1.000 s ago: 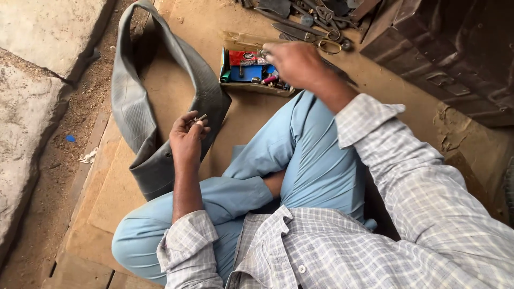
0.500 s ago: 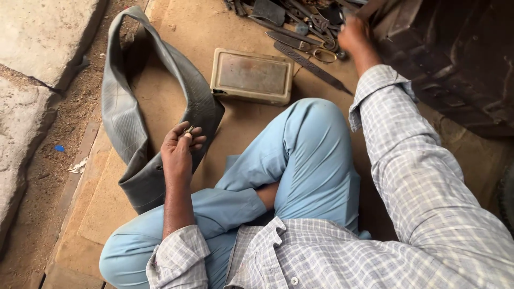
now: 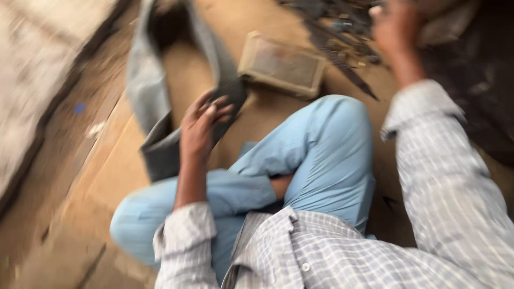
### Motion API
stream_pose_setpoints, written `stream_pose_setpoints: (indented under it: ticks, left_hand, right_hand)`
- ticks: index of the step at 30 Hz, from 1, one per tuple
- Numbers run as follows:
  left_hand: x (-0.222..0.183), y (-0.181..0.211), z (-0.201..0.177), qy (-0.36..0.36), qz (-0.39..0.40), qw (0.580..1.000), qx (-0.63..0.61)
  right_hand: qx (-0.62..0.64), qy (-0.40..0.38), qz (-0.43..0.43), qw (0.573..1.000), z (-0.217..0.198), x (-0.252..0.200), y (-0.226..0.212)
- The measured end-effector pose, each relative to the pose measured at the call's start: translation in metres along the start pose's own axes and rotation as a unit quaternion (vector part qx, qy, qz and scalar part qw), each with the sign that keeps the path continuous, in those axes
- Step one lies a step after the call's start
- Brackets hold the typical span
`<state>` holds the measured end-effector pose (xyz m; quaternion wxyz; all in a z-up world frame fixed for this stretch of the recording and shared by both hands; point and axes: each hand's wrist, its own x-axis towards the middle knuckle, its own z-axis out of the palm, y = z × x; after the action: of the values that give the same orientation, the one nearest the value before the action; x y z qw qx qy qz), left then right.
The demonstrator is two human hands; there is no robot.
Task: Repairing a motorcycle tire inner tube using tools and a patch kit.
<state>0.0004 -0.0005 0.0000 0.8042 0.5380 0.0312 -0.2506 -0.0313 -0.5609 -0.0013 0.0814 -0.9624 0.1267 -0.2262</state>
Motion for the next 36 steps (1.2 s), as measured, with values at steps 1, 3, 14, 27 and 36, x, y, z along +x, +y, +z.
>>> stream_pose_setpoints:
  ticks: [1,3,14,27,36]
  left_hand:
    - [0.000,0.008,-0.004,-0.037,0.011,0.998,-0.052]
    - [-0.002,0.007,-0.008,-0.034,0.018,0.996,-0.085]
    - [-0.005,0.017,-0.019,-0.094,0.080,0.966,-0.226]
    - [-0.012,0.030,-0.016,-0.070,0.081,0.965,-0.239]
    - [-0.012,0.033,-0.015,-0.083,0.081,0.971,-0.211]
  right_hand:
    - [0.009,0.003,-0.030,0.999,0.010,0.004,-0.022]
    - [0.220,-0.035,0.035,0.974,-0.019,0.001,-0.084]
    - [0.643,-0.361,0.097,0.669,-0.084,-0.089,-0.325]
    - [0.754,-0.501,0.179,0.385,-0.062,-0.143,-0.392]
    - [0.768,-0.521,0.179,0.327,-0.045,-0.141,-0.398]
